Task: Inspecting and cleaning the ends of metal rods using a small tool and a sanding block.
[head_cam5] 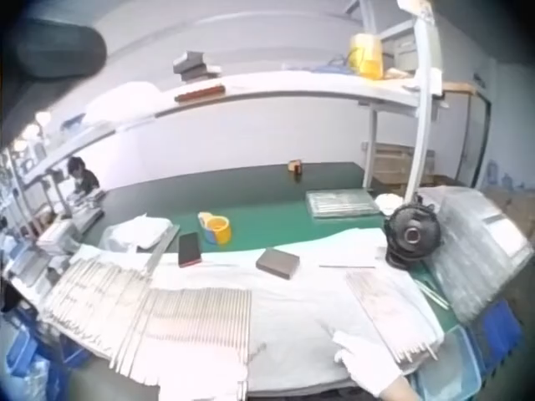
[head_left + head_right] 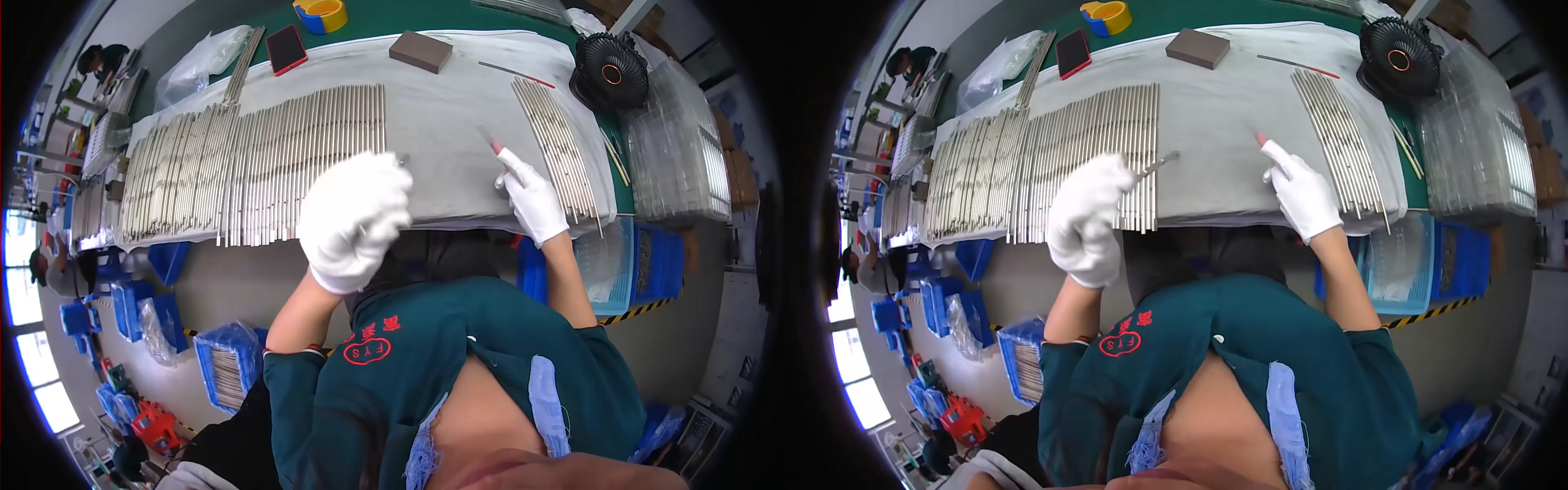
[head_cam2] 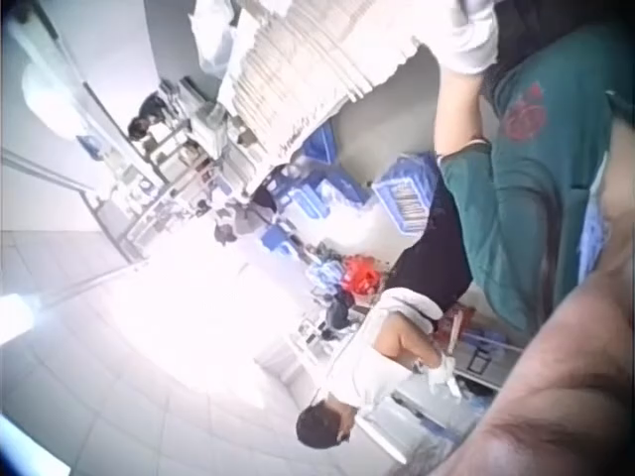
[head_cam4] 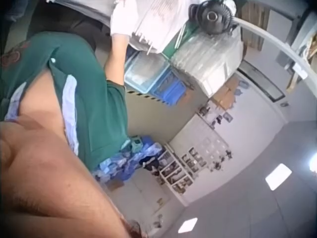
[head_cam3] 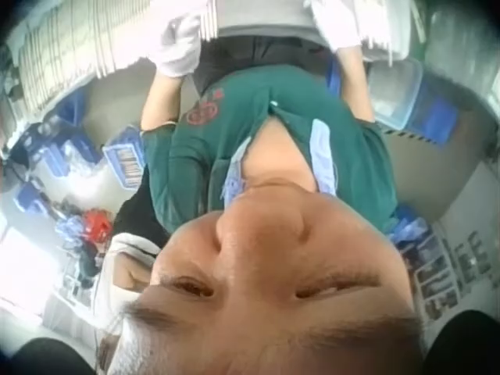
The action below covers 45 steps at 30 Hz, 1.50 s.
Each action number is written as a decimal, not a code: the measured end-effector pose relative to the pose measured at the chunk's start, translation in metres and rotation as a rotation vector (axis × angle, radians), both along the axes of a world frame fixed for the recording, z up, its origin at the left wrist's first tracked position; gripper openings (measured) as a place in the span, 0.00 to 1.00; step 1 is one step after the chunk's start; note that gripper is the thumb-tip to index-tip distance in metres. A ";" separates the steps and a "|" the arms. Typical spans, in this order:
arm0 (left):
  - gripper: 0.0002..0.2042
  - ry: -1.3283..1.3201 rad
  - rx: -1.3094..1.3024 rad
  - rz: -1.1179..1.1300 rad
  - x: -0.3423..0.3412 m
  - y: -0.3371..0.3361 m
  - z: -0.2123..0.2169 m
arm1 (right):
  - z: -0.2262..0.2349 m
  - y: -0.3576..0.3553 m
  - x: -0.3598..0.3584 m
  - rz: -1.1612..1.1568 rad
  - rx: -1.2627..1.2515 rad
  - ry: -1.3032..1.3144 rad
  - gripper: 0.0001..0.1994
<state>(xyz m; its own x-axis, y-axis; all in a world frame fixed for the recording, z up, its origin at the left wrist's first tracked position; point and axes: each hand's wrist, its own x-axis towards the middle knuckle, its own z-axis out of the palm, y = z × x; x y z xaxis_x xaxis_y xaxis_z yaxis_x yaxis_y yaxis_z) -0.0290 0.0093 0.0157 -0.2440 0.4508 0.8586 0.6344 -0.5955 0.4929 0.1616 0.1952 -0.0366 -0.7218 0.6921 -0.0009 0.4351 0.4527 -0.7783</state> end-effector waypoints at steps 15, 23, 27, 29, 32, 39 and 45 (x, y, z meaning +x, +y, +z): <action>0.13 -1.184 -1.252 -0.476 0.070 0.022 -0.067 | 0.011 0.001 0.021 0.189 0.538 -0.367 0.15; 0.07 -1.708 -1.141 -0.518 0.064 0.003 -0.093 | 0.016 -0.020 0.029 0.293 0.406 -0.596 0.17; 0.16 -1.640 -1.173 -0.511 0.062 0.005 -0.089 | -0.004 -0.023 0.042 0.284 0.473 -0.549 0.20; 0.15 -1.626 -1.162 -0.485 0.063 0.006 -0.088 | -0.013 -0.025 0.048 0.324 0.569 -0.298 0.23; 0.14 -1.574 -1.175 -0.406 0.065 0.005 -0.091 | -0.013 -0.032 0.045 0.451 0.680 -0.303 0.23; 0.16 -1.463 -1.219 -0.286 0.067 0.007 -0.090 | -0.010 -0.029 0.033 0.512 0.657 -0.427 0.25; 0.16 -1.510 -1.169 -0.228 0.073 0.008 -0.089 | -0.007 -0.032 0.048 0.481 0.627 -0.444 0.22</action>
<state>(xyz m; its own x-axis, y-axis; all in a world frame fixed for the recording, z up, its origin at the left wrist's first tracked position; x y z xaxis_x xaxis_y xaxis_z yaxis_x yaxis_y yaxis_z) 0.0439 0.0176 -0.0729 -0.2473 0.6860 -0.6843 -0.6678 0.3911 0.6334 0.2098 0.1628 -0.0431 -0.9564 0.2830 -0.0726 0.2905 0.9475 -0.1334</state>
